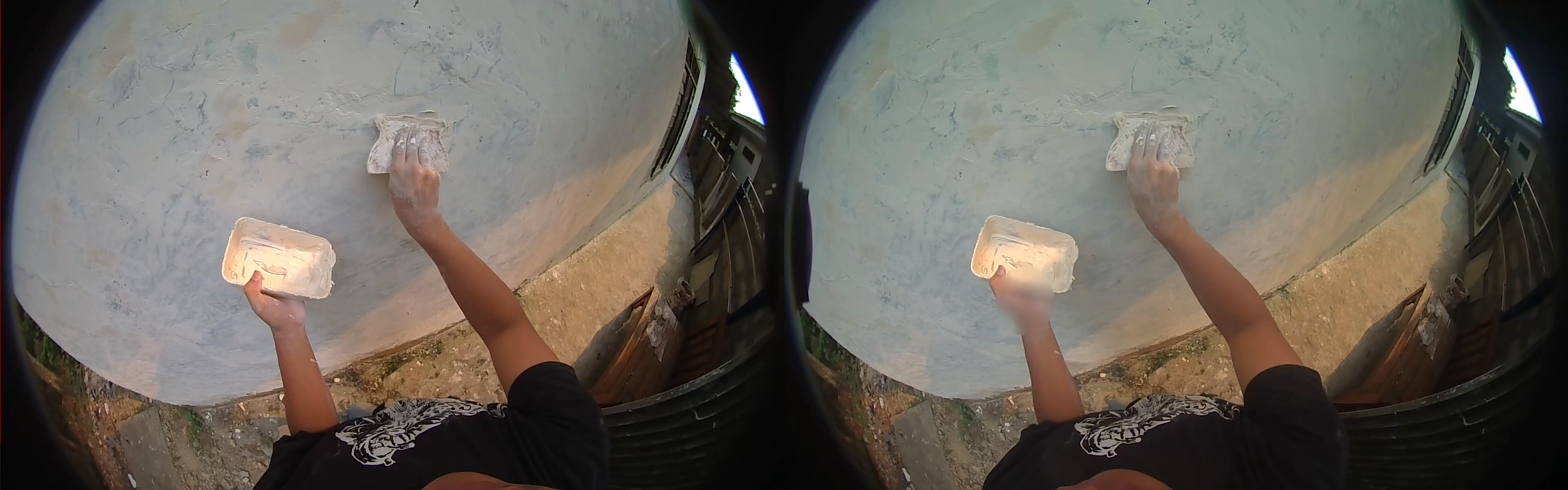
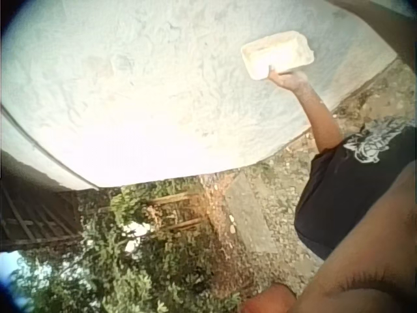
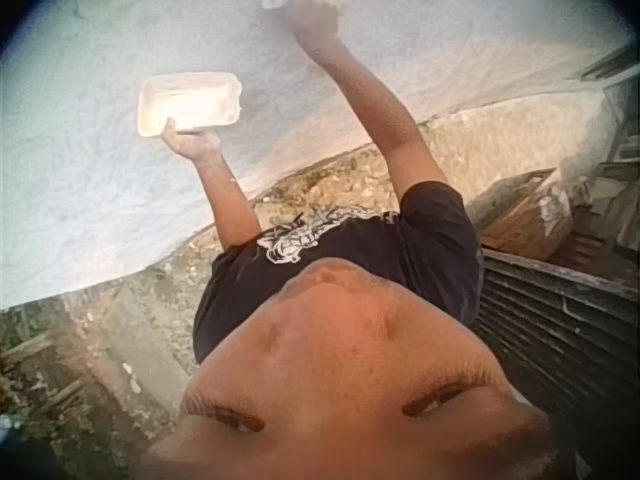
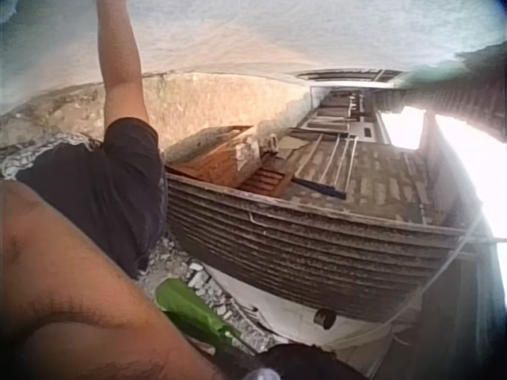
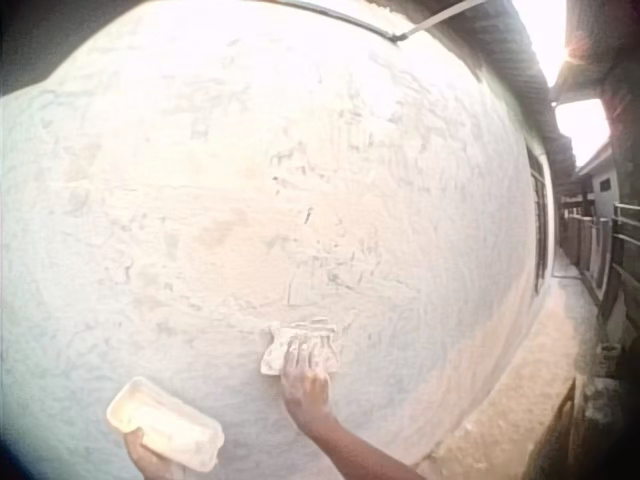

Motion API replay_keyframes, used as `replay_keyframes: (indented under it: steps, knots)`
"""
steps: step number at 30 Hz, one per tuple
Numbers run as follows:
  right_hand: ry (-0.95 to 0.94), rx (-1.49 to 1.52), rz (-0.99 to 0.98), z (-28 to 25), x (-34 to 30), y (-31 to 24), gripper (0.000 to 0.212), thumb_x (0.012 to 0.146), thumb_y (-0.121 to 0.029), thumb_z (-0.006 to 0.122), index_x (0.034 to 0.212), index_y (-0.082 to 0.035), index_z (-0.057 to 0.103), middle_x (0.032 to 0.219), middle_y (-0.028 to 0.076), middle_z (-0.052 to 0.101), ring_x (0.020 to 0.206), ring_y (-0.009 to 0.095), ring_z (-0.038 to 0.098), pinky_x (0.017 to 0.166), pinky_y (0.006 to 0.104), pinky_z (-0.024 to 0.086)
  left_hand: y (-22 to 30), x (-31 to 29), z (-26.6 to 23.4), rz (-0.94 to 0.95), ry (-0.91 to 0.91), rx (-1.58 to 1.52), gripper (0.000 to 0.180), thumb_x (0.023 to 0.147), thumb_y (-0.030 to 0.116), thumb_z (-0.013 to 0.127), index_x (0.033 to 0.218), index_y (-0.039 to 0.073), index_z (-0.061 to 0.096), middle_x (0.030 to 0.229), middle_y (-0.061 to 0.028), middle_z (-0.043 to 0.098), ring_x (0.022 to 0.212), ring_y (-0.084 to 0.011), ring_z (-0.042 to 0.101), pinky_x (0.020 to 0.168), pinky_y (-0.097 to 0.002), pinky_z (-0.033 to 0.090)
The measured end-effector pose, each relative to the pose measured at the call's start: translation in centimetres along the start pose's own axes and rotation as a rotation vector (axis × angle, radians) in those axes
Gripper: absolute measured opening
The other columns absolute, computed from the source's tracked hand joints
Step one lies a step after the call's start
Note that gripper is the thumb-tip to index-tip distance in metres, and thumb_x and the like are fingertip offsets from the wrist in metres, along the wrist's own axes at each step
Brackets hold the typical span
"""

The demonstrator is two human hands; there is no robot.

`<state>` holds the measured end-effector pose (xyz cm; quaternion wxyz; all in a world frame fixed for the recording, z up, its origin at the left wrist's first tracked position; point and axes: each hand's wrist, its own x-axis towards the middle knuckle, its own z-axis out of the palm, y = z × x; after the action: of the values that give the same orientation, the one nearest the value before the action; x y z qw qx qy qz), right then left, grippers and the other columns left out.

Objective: Applying white putty or plaster to an exterior wall using a trowel and a small container.

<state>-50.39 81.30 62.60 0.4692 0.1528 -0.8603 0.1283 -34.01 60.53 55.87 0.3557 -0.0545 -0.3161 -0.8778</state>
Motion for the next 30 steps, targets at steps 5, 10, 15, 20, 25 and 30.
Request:
replay_keyframes:
  steps: [5,10,15,20,25,30]
  knots:
    - [0.108,-0.092,-0.203,2.6,-8.4,-1.9,0.043,0.076,-0.005,0.063,0.116,0.012,0.060,0.124,0.029,0.061,0.103,0.034,0.068,0.073,0.0361,0.060,0.2,-0.4,0.2,0.003,0.041,0.013,0.065,0.085,0.032,0.053,0.142,0.004,0.038,0.135,-0.0139,0.049,0.126,-0.0312,0.049,0.104,-0.0476,0.042]
    - [-0.251,0.007,-0.111,-2.6,-9.1,1.7,0.051,0.077,-0.003,0.062,0.126,0.010,0.054,0.115,0.024,0.064,0.109,0.035,0.065,0.081,0.0367,0.058,0.2,-0.5,0.4,0.005,0.022,0.008,0.065,0.084,0.031,0.053,0.141,0.004,0.038,0.135,-0.0142,0.049,0.126,-0.0312,0.049,0.104,-0.0474,0.043]
    - [-0.059,0.046,0.044,-2.9,-4.6,4.6,0.053,0.079,-0.002,0.060,0.131,0.005,0.052,0.119,0.020,0.064,0.105,0.035,0.064,0.081,0.0371,0.058,0.1,-0.5,-0.1,-0.037,0.028,0.000,0.066,0.084,0.030,0.053,0.142,0.003,0.038,0.134,-0.0149,0.050,0.125,-0.0311,0.049,0.103,-0.0470,0.042]
    - [0.155,0.095,-0.062,2.5,-7.0,3.2,0.051,0.081,0.000,0.055,0.132,0.001,0.053,0.108,0.017,0.066,0.090,0.037,0.066,0.073,0.0435,0.055,-0.3,-1.1,0.9,-0.087,-0.031,0.007,0.065,0.083,0.028,0.054,0.141,0.002,0.039,0.134,-0.0151,0.050,0.125,-0.0311,0.050,0.104,-0.0465,0.042]
    - [-0.456,0.315,-0.081,-0.6,-12.1,1.9,0.038,0.087,-0.003,0.056,0.123,0.004,0.056,0.103,0.018,0.070,0.082,0.034,0.069,0.073,0.0403,0.056,0.0,-1.3,-1.0,-0.146,-0.153,0.026,0.071,0.082,0.027,0.058,0.145,0.003,0.035,0.137,-0.0159,0.049,0.126,-0.0318,0.050,0.105,-0.0463,0.042]
    - [-0.451,0.983,0.453,-6.1,-12.2,4.5,0.031,0.091,-0.011,0.061,0.117,0.005,0.059,0.097,0.014,0.072,0.072,0.024,0.067,0.071,0.0330,0.054,-0.7,-1.3,-0.4,-0.074,-0.309,0.090,0.078,0.084,0.035,0.061,0.149,0.004,0.030,0.139,-0.0159,0.047,0.124,-0.0311,0.052,0.103,-0.0466,0.046]
